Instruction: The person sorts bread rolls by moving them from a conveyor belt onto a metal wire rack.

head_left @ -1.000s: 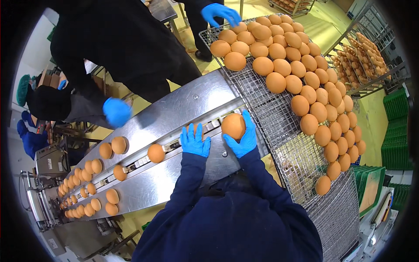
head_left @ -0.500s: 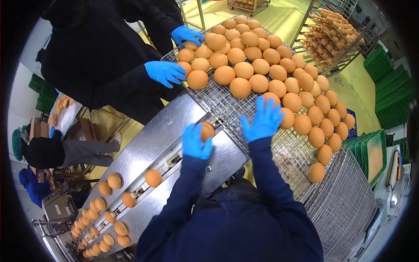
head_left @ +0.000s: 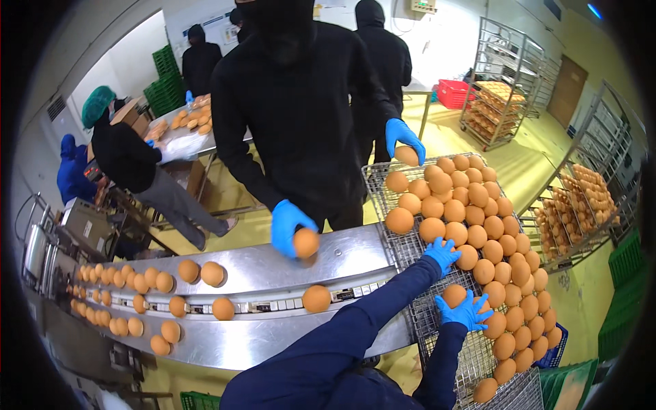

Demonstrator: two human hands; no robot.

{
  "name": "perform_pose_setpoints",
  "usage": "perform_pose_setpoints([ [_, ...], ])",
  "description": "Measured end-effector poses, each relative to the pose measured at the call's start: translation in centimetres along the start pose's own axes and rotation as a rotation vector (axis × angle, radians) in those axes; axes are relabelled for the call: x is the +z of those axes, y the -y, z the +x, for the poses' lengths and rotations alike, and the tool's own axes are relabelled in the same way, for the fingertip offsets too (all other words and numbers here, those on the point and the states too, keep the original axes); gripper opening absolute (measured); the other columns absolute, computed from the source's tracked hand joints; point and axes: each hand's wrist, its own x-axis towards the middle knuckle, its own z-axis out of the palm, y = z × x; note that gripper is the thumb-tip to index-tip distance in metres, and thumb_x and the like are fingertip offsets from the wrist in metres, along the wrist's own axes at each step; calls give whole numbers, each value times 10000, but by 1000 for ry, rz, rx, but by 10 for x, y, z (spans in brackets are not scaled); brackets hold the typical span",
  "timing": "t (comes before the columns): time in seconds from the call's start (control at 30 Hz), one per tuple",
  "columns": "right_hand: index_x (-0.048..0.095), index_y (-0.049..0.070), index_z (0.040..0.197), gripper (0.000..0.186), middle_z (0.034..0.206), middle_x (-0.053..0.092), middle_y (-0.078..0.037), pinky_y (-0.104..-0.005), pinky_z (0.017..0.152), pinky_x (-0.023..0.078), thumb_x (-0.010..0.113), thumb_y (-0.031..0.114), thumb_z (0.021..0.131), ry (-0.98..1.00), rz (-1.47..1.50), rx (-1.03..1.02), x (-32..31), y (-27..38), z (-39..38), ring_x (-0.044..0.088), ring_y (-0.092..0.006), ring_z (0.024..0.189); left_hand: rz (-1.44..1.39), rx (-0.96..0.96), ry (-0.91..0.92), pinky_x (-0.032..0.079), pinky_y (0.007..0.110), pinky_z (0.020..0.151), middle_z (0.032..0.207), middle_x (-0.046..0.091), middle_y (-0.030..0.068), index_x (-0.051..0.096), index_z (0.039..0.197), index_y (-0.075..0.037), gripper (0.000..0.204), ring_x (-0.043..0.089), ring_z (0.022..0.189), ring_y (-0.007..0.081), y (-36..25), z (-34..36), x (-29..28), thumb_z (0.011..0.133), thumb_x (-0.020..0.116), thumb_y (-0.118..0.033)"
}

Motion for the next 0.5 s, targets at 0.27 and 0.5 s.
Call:
perform_pose_setpoints([
  [0.27,475,127,1357,1029,1541,159,-77,-659,1059,192,652,763,566,-45,-47,-11,14,-1,23,94,-520,1357,-92,58,-548,417,527,801,1011,539,180,589,1103,-189,446,494,944,398,57,-139,5,661,632,-228],
  [0.5,570,44,1222,994,1490,254,-182,-569,1097,101,677,756,536,-103,-121,-164,34,-14,37,250,-413,1338,114,-522,-381,258,606,1041,1412,381,190,581,1237,-165,428,310,1327,413,99,-336,20,866,551,-374],
])
